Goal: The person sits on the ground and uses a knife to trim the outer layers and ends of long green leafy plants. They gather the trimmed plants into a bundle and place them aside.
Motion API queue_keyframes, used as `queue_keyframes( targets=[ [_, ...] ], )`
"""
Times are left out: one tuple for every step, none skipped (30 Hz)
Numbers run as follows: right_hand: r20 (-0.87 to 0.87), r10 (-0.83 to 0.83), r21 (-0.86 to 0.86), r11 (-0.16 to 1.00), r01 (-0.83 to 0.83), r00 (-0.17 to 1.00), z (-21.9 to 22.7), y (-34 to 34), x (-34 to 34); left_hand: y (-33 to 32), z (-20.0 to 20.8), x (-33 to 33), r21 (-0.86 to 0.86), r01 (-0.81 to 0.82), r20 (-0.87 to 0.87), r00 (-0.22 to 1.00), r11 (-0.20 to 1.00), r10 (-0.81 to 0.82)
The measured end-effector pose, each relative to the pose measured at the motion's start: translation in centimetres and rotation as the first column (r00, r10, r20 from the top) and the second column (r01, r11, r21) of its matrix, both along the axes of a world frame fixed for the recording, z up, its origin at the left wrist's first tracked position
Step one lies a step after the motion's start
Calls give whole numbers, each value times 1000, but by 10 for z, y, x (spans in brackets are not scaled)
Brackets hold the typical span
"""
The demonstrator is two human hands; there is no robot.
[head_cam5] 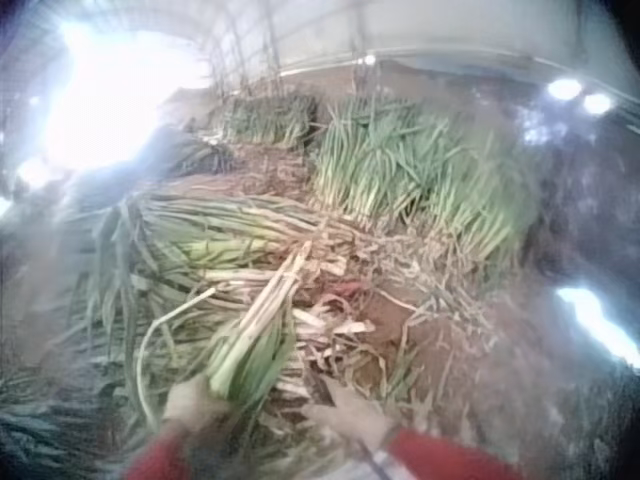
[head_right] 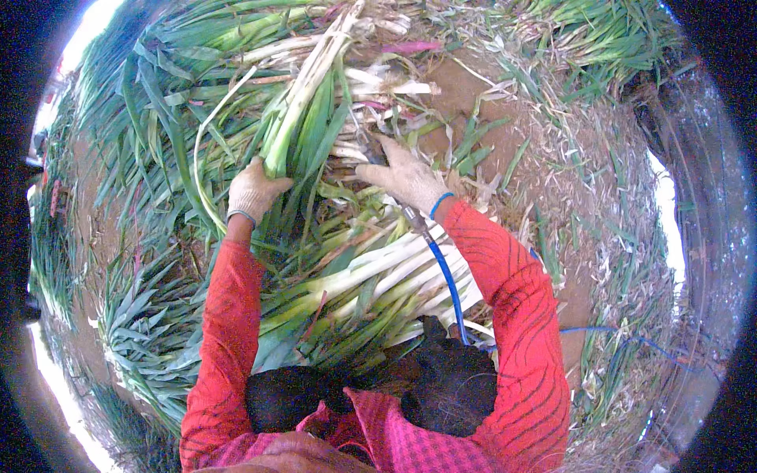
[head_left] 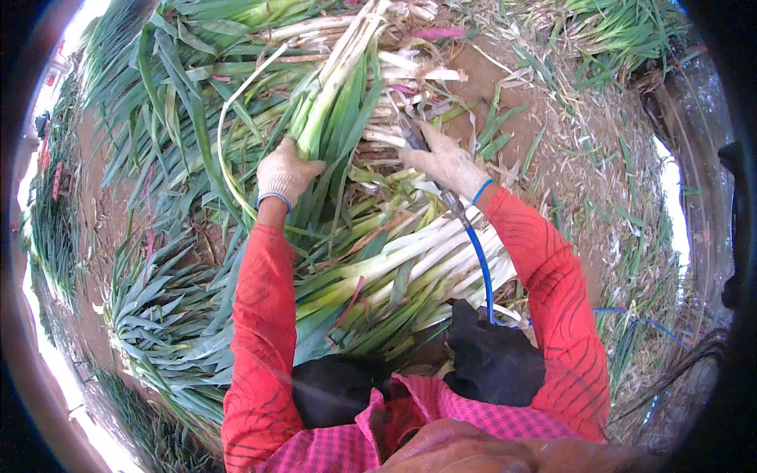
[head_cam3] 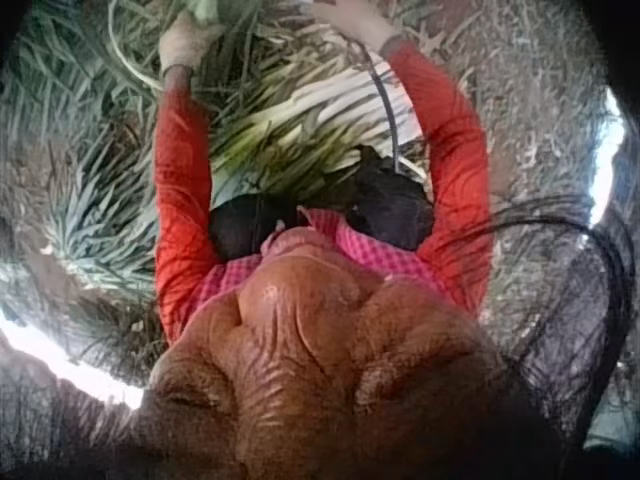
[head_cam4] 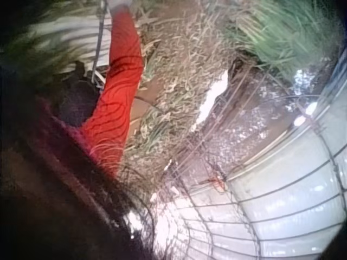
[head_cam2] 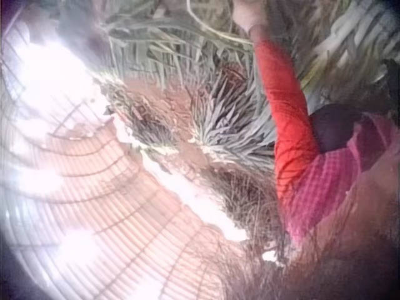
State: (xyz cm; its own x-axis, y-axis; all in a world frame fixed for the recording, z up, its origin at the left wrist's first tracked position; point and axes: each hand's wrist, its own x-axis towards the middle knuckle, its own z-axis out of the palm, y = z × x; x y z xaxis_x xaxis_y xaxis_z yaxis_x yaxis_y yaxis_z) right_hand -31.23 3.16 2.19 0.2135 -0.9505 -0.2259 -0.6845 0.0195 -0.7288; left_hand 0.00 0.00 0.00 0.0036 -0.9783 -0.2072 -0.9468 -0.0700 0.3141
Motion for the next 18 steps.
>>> queue_keyframes(
  targets=[
    [4,-24,10,1000,24,1000,1,4,2,7,8,-3,20,0,-60,998,1000,1],
    [8,-48,20,999,48,999,4,9,4,13,11,-5,40,1,-120,993,999,4],
    [75,8,37,999,-11,997,14,11,25,11,22,7,21,3,-85,996,1000,-1],
    [100,66,70,995,-73,993,35,26,40,15,23,8,21,3,-93,996,1000,-1],
    [123,122,94,987,-134,985,46,39,52,17,21,8,12,3,-105,994,1000,-2],
    [150,193,111,971,-211,970,41,50,56,18,14,2,-41,0,-50,999,999,-2],
    [196,263,124,949,-290,945,36,58,66,18,13,2,-67,-12,-27,1000,998,11],
    [199,285,238,914,-328,938,33,62,75,19,12,3,-92,-24,-4,1000,995,24],
    [171,316,225,910,-349,933,33,61,82,20,10,5,-115,-33,21,999,993,36],
    [187,266,157,942,-296,946,25,57,80,16,10,6,-98,-34,-34,999,995,31],
    [206,215,89,967,-238,954,13,51,77,15,9,8,-85,-25,-62,998,996,20],
    [197,142,10,989,-147,970,11,40,77,13,7,12,-78,-21,-88,996,997,14],
    [141,89,56,994,-97,986,9,27,74,12,6,16,-72,-15,-115,993,997,7],
    [166,106,58,991,-117,980,7,27,74,13,2,20,-119,-27,-156,988,993,8],
    [182,121,62,989,-134,976,11,30,74,13,-1,24,-111,-41,-178,984,993,20],
    [175,194,121,969,-217,965,24,37,79,14,-1,28,-108,-52,-201,979,993,30],
    [173,266,180,938,-296,948,35,45,85,14,-1,31,-105,-63,-222,974,992,38],
    [124,259,152,949,-277,958,29,47,84,13,7,26,-53,-80,-209,976,995,67]
  ],
)
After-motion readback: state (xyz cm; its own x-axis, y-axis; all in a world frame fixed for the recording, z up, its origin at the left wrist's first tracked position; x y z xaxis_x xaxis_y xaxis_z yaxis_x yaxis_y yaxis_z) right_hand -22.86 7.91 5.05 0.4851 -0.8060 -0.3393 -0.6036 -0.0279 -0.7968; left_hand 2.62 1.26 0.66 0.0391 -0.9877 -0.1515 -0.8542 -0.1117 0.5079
